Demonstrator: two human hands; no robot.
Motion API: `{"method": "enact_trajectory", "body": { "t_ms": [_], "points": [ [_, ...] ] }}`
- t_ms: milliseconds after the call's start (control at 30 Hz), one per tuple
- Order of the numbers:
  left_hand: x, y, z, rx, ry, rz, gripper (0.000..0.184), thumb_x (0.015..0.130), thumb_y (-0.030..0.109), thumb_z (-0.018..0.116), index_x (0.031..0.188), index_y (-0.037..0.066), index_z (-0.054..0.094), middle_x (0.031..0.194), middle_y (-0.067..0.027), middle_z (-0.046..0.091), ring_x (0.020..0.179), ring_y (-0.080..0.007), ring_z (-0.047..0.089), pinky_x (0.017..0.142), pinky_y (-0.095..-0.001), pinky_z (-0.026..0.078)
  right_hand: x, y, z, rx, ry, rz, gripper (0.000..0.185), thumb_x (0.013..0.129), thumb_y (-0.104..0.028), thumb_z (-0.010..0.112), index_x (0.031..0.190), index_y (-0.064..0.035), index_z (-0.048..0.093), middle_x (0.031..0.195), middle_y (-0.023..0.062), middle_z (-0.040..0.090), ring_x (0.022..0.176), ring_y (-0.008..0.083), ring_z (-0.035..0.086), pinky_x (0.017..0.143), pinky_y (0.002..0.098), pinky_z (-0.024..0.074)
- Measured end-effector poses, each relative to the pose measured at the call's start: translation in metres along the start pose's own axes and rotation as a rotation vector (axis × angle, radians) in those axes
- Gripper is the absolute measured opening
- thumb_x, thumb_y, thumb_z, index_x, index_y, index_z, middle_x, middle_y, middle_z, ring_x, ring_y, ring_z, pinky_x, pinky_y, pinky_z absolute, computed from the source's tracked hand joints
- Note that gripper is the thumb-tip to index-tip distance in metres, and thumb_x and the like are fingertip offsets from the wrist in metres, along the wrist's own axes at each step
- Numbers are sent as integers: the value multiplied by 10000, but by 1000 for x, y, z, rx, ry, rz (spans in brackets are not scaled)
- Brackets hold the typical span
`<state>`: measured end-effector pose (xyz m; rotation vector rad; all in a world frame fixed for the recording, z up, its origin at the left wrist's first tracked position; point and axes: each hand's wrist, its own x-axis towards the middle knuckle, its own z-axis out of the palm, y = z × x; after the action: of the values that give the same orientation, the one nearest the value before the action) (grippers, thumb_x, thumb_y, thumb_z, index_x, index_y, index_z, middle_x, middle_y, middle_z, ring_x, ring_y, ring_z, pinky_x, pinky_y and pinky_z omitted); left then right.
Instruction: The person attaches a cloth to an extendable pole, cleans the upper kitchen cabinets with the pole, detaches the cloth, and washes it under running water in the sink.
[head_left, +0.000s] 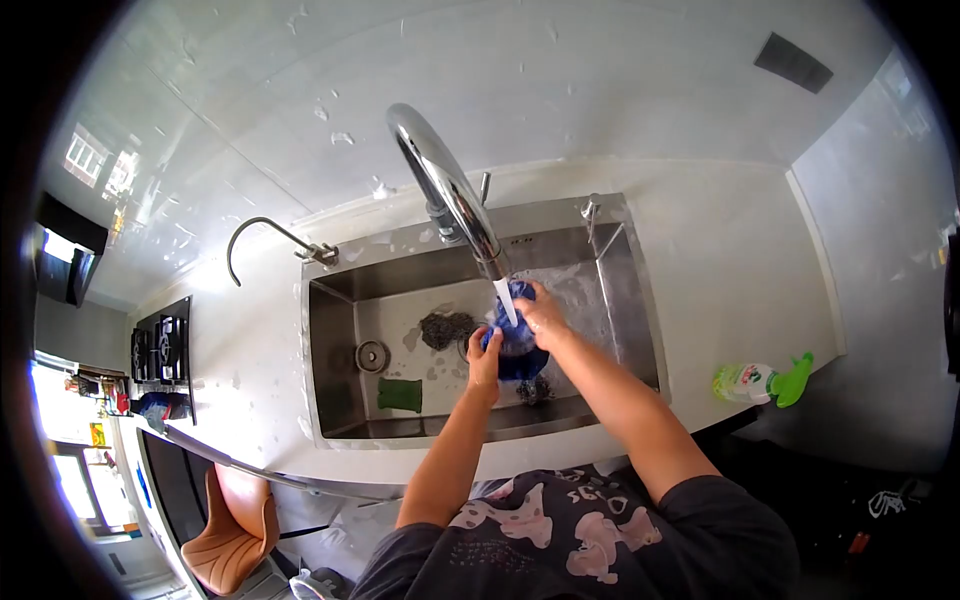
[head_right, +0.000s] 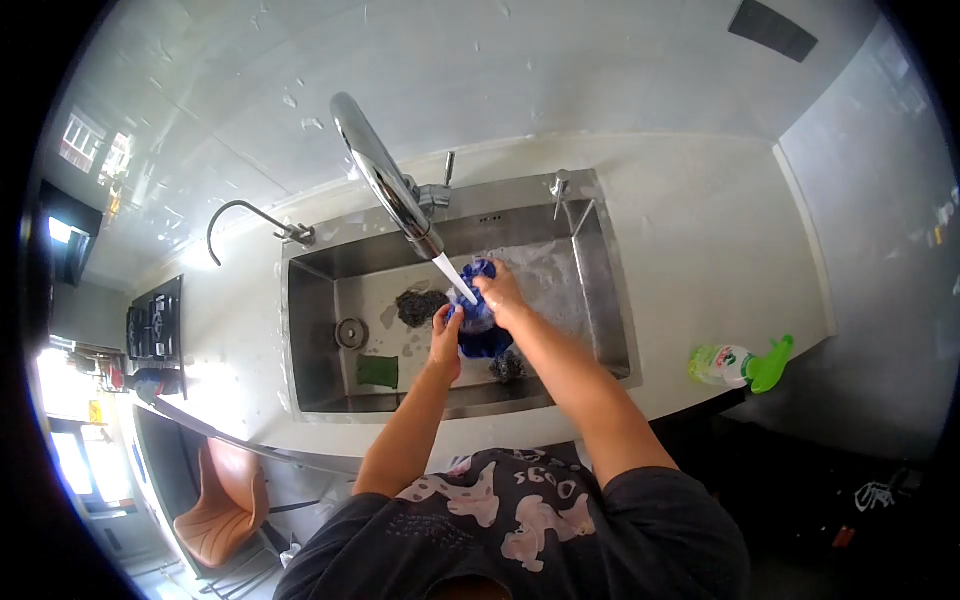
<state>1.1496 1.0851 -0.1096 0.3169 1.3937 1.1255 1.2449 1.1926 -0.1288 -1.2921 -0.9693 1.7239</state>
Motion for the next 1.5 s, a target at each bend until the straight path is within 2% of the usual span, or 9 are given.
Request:
{"method": "enact_trajectory", "body": {
  "t_ms": [100,267,433,700,767,833,1000,1200,1500],
  "points": [
    [-28,24,23,-485,70,-441,726,809,628,497,1391,253,277,1462,-101,227,1297,-338,292,1009,-590,257,-41,-24,16,-205,68,-266,346,748,-24,523,1093,-40,532,974,117,591,902,225,561,833,325,436],
    [36,-12,-2,-885,-692,-110,699,823,629,438,1327,148,389,1321,-109,435,1227,-309,396,1023,-495,301,-117,-29,36,-448,9,-572,223,822,-158,622,1024,-90,557,936,136,587,884,310,589,764,354,461],
    [56,-18,-10,-869,-857,-180,559,868,517,444,1271,131,442,1250,-105,498,1151,-289,472,975,-453,369,-140,-46,46,-790,-86,-611,254,772,-301,678,755,-80,553,788,91,572,711,304,591,597,384,465],
    [39,-24,12,-647,-188,-337,407,925,406,394,1187,118,510,1185,-93,561,1084,-256,540,949,-409,416,-45,-35,27,-942,192,-300,275,726,-348,649,797,-83,621,795,143,633,756,355,607,644,427,470],
    [51,-35,21,-1114,-1017,-5,403,915,417,409,1157,117,527,1174,-98,558,1104,-257,521,965,-413,395,-72,-29,32,-878,159,-299,220,725,-305,653,801,-106,598,807,132,619,749,355,597,644,430,476],
    [52,-45,14,-1205,-1258,215,402,916,415,405,1142,109,532,1151,-101,564,1094,-259,522,962,-412,395,-100,-20,39,-744,27,-388,226,732,-292,650,838,-97,606,859,146,612,815,350,591,739,418,468],
    [28,-12,-3,-443,-65,-312,337,892,342,488,1094,76,540,941,-86,601,867,-249,597,812,-408,487,-66,-17,11,-848,205,-412,227,733,-245,682,824,-65,579,838,136,608,800,363,584,689,431,454],
    [0,39,2,363,40,-110,489,845,133,504,1312,204,378,1100,-85,516,794,-195,540,583,-342,464,-66,-10,-44,-658,240,-607,269,758,-199,701,927,-57,548,795,112,587,744,283,591,675,344,459],
    [-17,79,28,244,-28,111,486,810,69,555,1276,70,416,937,-104,548,736,-159,554,570,-281,479,-73,-6,-70,-1013,-208,-500,441,697,-75,639,1127,-59,543,1099,155,554,1015,314,536,833,362,433]
  ]
}}
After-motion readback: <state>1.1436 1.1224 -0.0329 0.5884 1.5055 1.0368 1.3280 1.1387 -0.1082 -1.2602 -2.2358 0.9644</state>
